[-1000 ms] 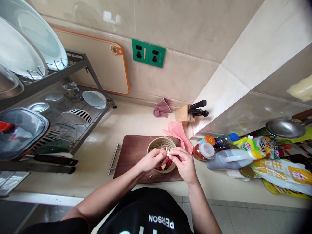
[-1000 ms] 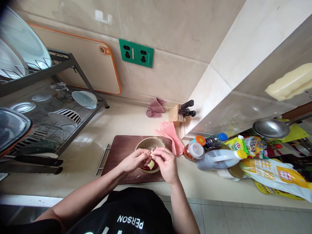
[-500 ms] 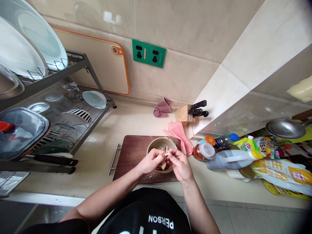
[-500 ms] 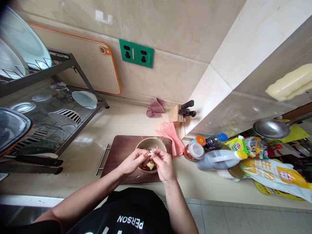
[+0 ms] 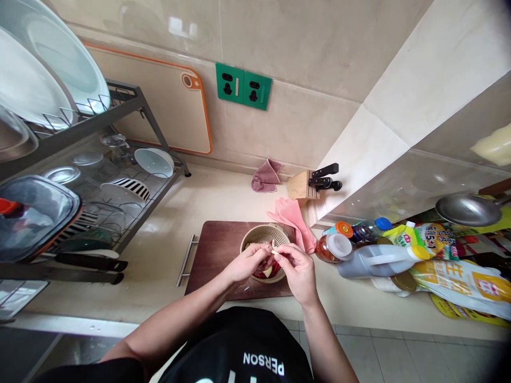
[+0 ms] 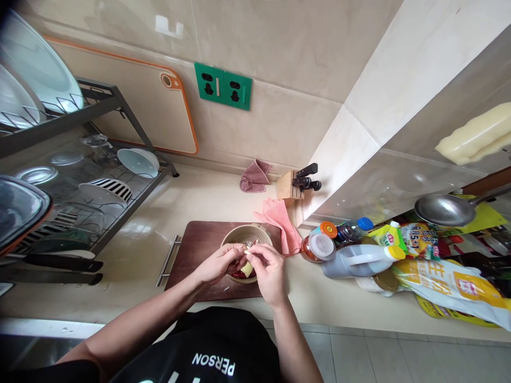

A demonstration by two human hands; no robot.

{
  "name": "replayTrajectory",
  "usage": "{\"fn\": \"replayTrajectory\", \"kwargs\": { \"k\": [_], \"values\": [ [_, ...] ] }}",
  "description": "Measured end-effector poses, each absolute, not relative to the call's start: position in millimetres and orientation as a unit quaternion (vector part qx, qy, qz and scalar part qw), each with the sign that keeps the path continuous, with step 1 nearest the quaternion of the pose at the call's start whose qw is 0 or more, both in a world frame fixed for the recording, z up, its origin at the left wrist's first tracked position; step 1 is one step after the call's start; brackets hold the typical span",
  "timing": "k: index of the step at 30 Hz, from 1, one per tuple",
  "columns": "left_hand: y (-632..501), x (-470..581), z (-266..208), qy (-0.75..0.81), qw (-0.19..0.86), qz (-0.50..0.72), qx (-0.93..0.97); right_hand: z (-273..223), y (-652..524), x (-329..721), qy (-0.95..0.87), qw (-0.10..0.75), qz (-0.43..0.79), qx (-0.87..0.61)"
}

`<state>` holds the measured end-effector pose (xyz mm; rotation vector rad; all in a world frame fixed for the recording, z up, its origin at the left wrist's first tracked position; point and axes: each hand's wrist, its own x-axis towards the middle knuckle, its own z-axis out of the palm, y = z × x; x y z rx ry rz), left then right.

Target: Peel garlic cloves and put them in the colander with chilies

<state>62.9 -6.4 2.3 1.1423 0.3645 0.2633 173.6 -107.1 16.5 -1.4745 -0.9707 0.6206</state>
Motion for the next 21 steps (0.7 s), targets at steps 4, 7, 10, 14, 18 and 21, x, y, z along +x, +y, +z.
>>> {"fn": "replayTrajectory", "kwargs": {
  "k": [4,7,10,14,18,21],
  "values": [
    [-6,62,3,0.174,0.805,0.125,0.553,6,-107,172,-0.330,0.629,0.359,-0.606],
    [-7,62,3,0.175,0.796,0.146,0.560,-1,-105,169,-0.268,0.660,0.410,-0.570],
    [-8,62,2,0.183,0.785,0.165,0.569,-3,-102,165,-0.194,0.687,0.464,-0.525],
    [-7,61,-1,0.201,0.774,0.181,0.573,-2,-101,163,-0.146,0.686,0.509,-0.498],
    [-7,62,-3,0.204,0.773,0.185,0.572,-2,-101,164,-0.194,0.679,0.475,-0.525],
    [-8,62,-2,0.198,0.789,0.193,0.549,-1,-101,163,-0.170,0.694,0.484,-0.505]
  ]
}}
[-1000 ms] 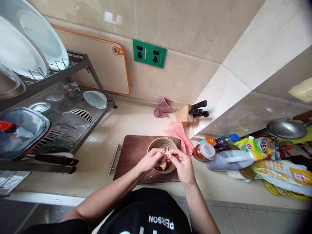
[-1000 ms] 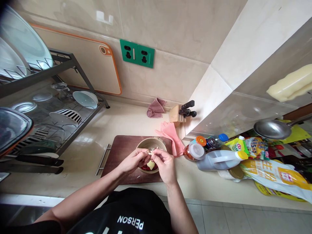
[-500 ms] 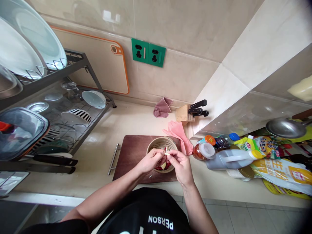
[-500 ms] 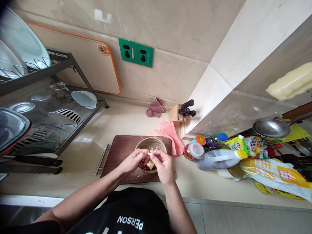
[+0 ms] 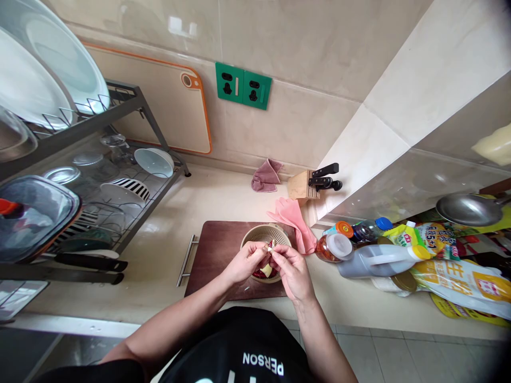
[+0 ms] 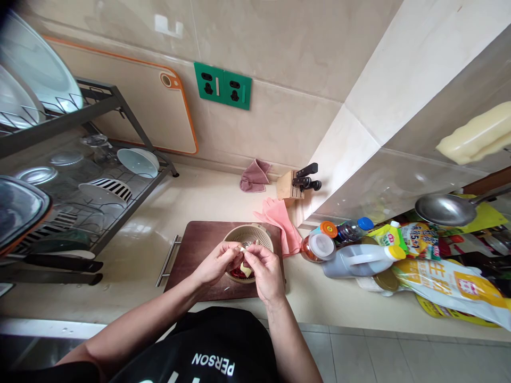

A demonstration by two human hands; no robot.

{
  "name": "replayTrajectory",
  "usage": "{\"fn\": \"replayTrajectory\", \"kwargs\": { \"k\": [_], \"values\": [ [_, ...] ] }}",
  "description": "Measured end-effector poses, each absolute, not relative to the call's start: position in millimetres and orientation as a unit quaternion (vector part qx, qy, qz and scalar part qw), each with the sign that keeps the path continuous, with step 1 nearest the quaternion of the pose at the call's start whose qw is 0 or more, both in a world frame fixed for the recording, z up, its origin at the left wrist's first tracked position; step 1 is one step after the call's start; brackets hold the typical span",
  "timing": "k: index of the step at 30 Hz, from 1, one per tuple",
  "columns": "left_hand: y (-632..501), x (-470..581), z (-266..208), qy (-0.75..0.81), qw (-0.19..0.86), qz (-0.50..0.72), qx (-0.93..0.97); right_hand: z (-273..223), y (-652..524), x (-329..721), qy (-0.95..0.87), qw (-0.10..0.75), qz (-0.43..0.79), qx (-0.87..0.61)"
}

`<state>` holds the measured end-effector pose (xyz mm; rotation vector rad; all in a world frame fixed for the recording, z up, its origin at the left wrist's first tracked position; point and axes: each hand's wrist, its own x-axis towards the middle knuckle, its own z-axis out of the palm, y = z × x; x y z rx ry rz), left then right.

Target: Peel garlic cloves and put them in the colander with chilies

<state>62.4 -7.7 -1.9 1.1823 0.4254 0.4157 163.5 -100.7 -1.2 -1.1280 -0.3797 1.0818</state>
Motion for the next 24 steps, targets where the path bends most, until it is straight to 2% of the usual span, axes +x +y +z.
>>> {"fn": "replayTrajectory", "kwargs": {
  "k": [6,13,24],
  "values": [
    [-4,59,4,0.200,0.771,0.147,0.586,0,-100,158,-0.106,0.709,0.502,-0.483],
    [-5,57,11,0.170,0.755,0.148,0.616,2,-104,159,-0.254,0.674,0.370,-0.588],
    [-6,55,10,0.152,0.735,0.159,0.641,11,-107,161,-0.348,0.616,0.294,-0.642]
  ]
}}
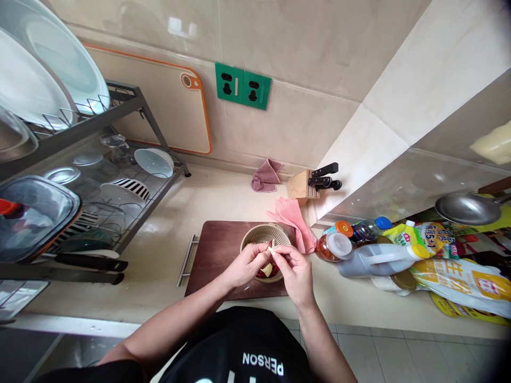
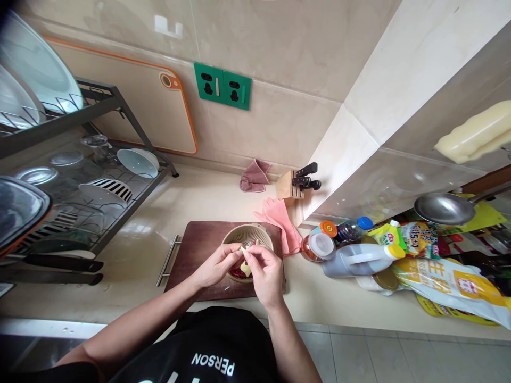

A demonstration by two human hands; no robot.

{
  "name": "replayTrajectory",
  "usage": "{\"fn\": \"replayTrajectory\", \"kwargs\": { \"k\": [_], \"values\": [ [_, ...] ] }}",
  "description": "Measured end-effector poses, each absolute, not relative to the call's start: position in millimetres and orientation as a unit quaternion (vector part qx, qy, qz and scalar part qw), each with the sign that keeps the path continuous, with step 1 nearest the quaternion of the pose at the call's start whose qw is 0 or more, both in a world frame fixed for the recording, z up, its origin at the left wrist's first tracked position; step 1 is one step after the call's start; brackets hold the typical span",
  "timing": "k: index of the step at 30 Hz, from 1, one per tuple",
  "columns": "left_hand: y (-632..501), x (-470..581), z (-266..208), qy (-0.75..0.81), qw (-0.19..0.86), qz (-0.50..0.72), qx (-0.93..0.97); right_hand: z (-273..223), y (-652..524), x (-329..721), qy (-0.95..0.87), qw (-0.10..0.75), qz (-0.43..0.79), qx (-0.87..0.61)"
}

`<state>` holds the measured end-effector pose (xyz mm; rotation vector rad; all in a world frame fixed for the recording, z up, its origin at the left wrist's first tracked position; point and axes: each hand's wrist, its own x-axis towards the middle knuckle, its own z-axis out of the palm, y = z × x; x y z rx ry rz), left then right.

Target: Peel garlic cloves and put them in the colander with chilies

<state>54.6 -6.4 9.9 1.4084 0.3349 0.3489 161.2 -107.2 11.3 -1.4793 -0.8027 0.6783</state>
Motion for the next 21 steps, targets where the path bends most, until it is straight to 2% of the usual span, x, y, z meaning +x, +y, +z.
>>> {"fn": "replayTrajectory", "kwargs": {
  "k": [13,16,21],
  "values": [
    [-8,55,11,0.170,0.737,0.172,0.631,20,-106,155,-0.380,0.614,0.256,-0.643],
    [-9,56,11,0.193,0.728,0.181,0.632,14,-104,152,-0.330,0.637,0.306,-0.626],
    [-5,54,12,0.194,0.684,0.171,0.683,5,-100,154,-0.151,0.696,0.477,-0.515]
  ]
}}
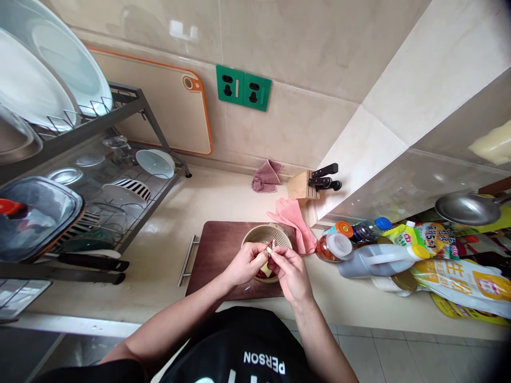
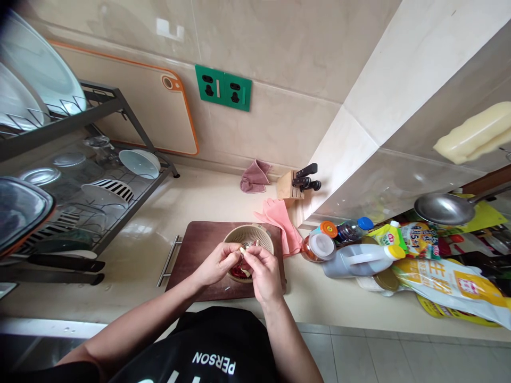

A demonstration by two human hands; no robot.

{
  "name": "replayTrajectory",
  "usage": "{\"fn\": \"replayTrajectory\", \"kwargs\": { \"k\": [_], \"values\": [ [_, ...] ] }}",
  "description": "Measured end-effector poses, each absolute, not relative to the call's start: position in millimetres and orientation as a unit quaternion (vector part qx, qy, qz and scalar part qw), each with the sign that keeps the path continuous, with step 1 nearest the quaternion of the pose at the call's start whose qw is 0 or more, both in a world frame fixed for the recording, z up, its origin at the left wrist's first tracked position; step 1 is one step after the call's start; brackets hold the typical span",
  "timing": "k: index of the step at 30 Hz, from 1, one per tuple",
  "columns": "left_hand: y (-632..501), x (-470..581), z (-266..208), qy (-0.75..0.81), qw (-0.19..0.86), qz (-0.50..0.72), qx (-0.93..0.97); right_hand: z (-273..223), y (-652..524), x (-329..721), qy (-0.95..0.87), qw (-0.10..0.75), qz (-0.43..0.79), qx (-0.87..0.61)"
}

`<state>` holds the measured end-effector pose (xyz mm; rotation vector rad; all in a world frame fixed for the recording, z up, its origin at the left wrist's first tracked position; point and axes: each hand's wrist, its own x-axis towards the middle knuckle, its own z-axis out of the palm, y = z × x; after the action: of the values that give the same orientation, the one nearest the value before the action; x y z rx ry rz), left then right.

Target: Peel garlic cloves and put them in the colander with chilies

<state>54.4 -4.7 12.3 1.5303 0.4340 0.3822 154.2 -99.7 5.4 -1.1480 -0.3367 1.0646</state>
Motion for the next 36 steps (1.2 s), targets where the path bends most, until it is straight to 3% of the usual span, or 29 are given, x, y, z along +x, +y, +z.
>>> {"fn": "replayTrajectory", "kwargs": {
  "k": [3,11,16,25,29,36],
  "values": [
    [-2,53,12,0.205,0.656,0.151,0.711,5,-100,159,-0.130,0.683,0.522,-0.495],
    [-4,53,14,0.185,0.483,0.181,0.836,5,-104,168,-0.345,0.598,0.397,-0.605],
    [-7,54,17,0.191,0.511,0.193,0.816,1,-102,166,-0.269,0.629,0.414,-0.600],
    [-7,53,17,0.179,0.647,0.170,0.721,2,-100,172,-0.096,0.726,0.517,-0.443],
    [-8,52,15,0.195,0.664,0.164,0.703,5,-105,173,-0.179,0.692,0.519,-0.469],
    [-7,54,9,0.195,0.595,0.177,0.759,9,-107,171,-0.365,0.601,0.429,-0.567]
  ]
}}
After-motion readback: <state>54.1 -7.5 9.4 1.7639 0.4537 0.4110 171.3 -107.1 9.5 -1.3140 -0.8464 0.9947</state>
